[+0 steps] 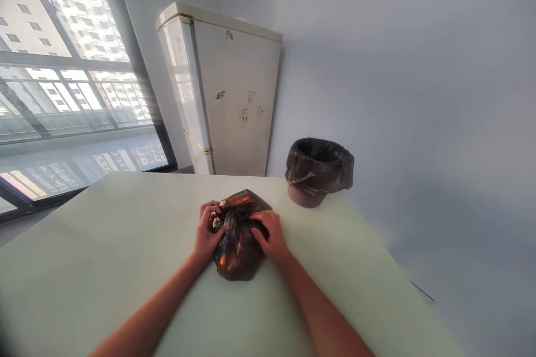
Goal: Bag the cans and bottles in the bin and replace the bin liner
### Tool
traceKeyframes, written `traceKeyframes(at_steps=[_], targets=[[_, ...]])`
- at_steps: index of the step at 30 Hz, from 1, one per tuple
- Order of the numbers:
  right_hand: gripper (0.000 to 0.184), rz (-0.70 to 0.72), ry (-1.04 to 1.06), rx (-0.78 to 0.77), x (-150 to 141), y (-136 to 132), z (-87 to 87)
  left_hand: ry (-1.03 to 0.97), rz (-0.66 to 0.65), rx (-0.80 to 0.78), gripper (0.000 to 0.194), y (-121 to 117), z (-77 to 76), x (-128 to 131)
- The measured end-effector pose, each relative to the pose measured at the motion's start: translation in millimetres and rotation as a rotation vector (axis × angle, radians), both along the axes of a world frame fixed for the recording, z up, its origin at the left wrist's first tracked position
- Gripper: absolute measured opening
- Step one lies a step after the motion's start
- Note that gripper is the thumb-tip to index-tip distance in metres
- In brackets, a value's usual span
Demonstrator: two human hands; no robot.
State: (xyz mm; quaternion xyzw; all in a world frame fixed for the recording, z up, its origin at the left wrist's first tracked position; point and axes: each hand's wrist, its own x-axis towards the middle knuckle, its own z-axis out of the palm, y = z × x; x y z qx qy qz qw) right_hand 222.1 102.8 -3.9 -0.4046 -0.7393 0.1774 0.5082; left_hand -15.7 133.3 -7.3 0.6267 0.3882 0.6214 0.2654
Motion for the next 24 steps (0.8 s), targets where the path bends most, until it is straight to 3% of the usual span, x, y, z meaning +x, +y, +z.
traceKeyframes(at_steps=[3, 7, 9, 13, 16, 19, 24], targets=[[0.038, 0.077, -0.067, 0.018, 3, 5, -2.6, -0.022, 0.055, -0.04, 0.022, 8, -1.2, -3], [0.04, 0.056, -0.1, -0.001, 5, 8, -5.0, -0.068, -0.185, -0.124, 0.029, 23, -7.7, -12], [0.036, 0.053, -0.112, 0.012, 6, 8, -6.2, -0.157, -0.229, -0.176, 0.033, 28, -10.2, -15], [0.035, 0.039, -0.079, 0.076, 6, 10, -6.3, -0.127, -0.177, -0.145, 0.044, 25, -8.2, -14], [0.029, 0.031, -0.044, 0.098, 5, 11, -4.9, 0.003, -0.149, -0.146, 0.038, 18, -2.5, -13], [0.027, 0.008, 0.038, 0.078, 4, 12, -4.5, -0.037, -0.164, -0.198, 0.035, 16, 1.6, -15], [0.037, -0.093, 0.286, 0.003, 4, 17, -6.9, -0.23, -0.09, -0.219, 0.067, 23, -2.2, -14]])
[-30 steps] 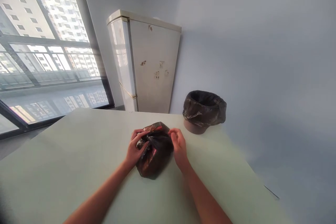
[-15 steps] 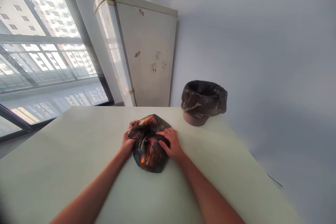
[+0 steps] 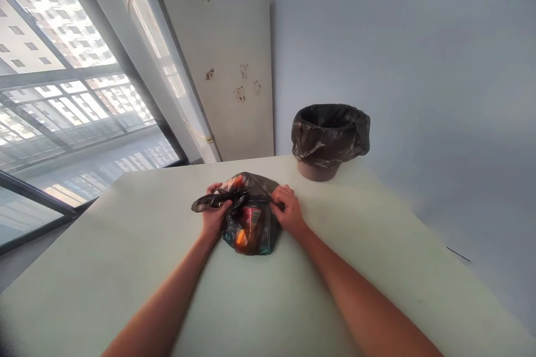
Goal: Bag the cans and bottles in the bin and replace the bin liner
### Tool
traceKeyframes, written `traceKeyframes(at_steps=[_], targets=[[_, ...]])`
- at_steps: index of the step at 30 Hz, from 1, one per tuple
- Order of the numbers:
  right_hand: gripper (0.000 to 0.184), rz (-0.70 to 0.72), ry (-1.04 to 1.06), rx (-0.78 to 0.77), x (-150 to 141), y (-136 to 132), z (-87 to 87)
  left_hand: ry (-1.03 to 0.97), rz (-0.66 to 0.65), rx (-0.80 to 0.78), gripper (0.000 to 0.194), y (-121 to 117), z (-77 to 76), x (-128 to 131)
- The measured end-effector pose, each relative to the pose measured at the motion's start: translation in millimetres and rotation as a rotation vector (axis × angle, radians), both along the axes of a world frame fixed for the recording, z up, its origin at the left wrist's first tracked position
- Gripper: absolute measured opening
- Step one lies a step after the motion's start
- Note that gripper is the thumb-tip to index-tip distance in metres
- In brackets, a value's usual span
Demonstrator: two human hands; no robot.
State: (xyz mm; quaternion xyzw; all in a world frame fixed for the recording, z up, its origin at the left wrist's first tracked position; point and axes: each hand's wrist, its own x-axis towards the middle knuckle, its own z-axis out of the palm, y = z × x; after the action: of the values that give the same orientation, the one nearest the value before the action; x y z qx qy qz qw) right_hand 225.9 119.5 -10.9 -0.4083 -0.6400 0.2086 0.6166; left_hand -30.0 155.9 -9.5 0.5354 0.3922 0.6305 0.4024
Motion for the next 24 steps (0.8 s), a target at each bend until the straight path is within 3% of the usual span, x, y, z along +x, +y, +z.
traceKeyframes(at_steps=[5, 10, 12, 14, 20, 24], targets=[[0.02, -0.02, 0.152, -0.094, 2, 1, -1.4, -0.008, 0.138, -0.017, 0.048, 6, -9.6, 1], [0.014, 0.03, 0.329, -0.226, 4, 5, 1.7, 0.137, 0.091, -0.048, 0.045, 5, -11.9, 5], [0.018, 0.064, 0.35, -0.252, 6, 6, 2.4, 0.209, 0.059, -0.056, 0.034, 3, -9.9, 6], [0.01, 0.07, 0.345, -0.244, 7, 7, 1.9, 0.226, 0.039, -0.067, 0.026, 1, -7.1, 7], [0.009, -0.033, 0.513, -0.2, 13, 16, -8.3, -0.001, 0.027, -0.008, 0.041, 4, -3.0, 1], [0.015, -0.113, 0.599, -0.171, 19, 27, -16.9, -0.209, 0.079, 0.004, 0.039, 13, -4.2, -3]])
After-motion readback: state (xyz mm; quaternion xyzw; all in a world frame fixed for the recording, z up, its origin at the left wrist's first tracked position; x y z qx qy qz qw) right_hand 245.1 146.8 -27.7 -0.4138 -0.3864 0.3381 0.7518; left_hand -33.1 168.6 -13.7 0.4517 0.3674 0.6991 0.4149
